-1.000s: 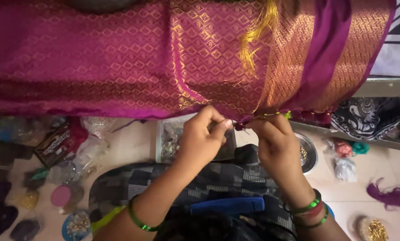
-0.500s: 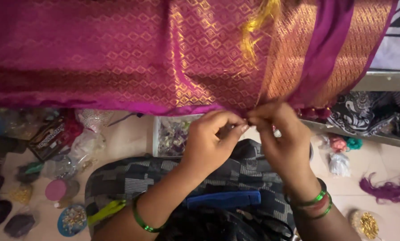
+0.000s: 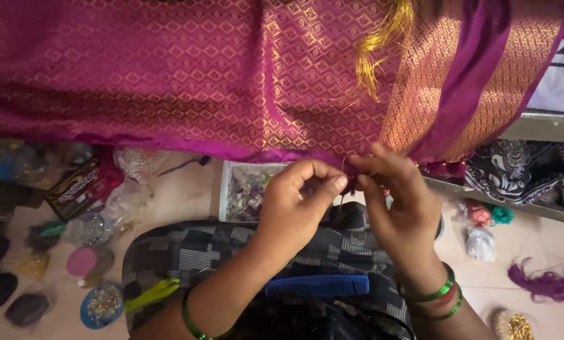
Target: The person hand-sews decorative tassels and pompoms onto the border of a pink and gold woven fabric using a needle and thread, knotting and tightening the thread at each attachment point, and occasionally uses scissors to trim thread. They work along the fabric edge one tassel at a time.
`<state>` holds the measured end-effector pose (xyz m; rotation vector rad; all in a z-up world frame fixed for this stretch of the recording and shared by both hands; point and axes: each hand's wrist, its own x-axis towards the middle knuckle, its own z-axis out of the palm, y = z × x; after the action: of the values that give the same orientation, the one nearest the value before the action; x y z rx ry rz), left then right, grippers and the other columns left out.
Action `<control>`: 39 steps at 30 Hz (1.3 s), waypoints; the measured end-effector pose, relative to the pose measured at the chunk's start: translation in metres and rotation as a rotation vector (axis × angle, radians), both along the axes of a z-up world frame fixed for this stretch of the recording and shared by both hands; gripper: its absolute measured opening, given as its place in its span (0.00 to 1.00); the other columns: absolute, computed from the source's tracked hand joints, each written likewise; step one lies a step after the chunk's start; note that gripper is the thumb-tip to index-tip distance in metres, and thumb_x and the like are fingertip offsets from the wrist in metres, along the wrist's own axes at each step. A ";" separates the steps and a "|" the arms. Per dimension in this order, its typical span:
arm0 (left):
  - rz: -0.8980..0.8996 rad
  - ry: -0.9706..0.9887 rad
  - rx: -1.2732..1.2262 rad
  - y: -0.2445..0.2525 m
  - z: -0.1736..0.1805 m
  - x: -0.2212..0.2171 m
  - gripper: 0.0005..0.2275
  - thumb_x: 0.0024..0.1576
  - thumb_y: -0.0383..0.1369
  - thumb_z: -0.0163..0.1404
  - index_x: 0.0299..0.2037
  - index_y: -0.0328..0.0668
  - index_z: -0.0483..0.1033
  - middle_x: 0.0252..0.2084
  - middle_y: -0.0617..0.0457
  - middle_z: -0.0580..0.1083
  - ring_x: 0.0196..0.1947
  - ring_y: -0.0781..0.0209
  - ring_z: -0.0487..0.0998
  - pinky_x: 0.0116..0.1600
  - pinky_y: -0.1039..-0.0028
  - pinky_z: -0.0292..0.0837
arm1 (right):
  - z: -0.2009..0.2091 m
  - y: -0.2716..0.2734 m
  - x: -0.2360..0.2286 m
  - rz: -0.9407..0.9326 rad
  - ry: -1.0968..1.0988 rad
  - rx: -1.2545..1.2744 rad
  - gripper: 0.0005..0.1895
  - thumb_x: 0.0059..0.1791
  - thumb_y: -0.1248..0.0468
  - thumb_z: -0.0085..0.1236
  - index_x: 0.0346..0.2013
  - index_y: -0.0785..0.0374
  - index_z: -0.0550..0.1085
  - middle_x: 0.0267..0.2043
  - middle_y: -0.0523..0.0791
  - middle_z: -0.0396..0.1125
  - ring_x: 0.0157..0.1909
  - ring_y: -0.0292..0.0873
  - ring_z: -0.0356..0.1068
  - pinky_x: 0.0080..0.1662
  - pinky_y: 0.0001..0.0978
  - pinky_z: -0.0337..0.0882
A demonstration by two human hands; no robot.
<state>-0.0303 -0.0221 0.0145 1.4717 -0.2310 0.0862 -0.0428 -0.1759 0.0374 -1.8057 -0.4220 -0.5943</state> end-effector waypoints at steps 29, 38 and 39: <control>-0.098 -0.341 0.155 0.006 0.014 0.000 0.03 0.58 0.28 0.58 0.38 0.38 0.78 0.51 0.54 0.69 0.53 0.64 0.72 0.53 0.76 0.73 | 0.012 -0.023 -0.015 -0.098 -0.283 -0.433 0.12 0.43 0.77 0.64 0.40 0.67 0.77 0.42 0.47 0.73 0.45 0.46 0.74 0.50 0.36 0.72; -0.112 -0.329 0.155 0.005 0.014 0.001 0.03 0.57 0.27 0.60 0.37 0.39 0.79 0.48 0.53 0.71 0.51 0.61 0.73 0.52 0.73 0.73 | -0.010 -0.031 -0.014 0.029 -0.033 -0.132 0.09 0.46 0.75 0.64 0.40 0.72 0.77 0.44 0.48 0.73 0.41 0.39 0.73 0.44 0.29 0.73; -0.076 -0.375 0.193 0.004 0.015 0.002 0.03 0.56 0.27 0.61 0.36 0.39 0.80 0.46 0.53 0.72 0.50 0.60 0.74 0.52 0.73 0.72 | -0.018 -0.031 -0.014 0.022 -0.047 -0.100 0.03 0.50 0.76 0.60 0.38 0.71 0.77 0.43 0.48 0.74 0.42 0.39 0.73 0.44 0.28 0.73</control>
<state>-0.0283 -0.0179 0.0297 1.6297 -0.6129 0.2861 -0.0568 -0.2068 0.0197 -1.8827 -0.5105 -0.6110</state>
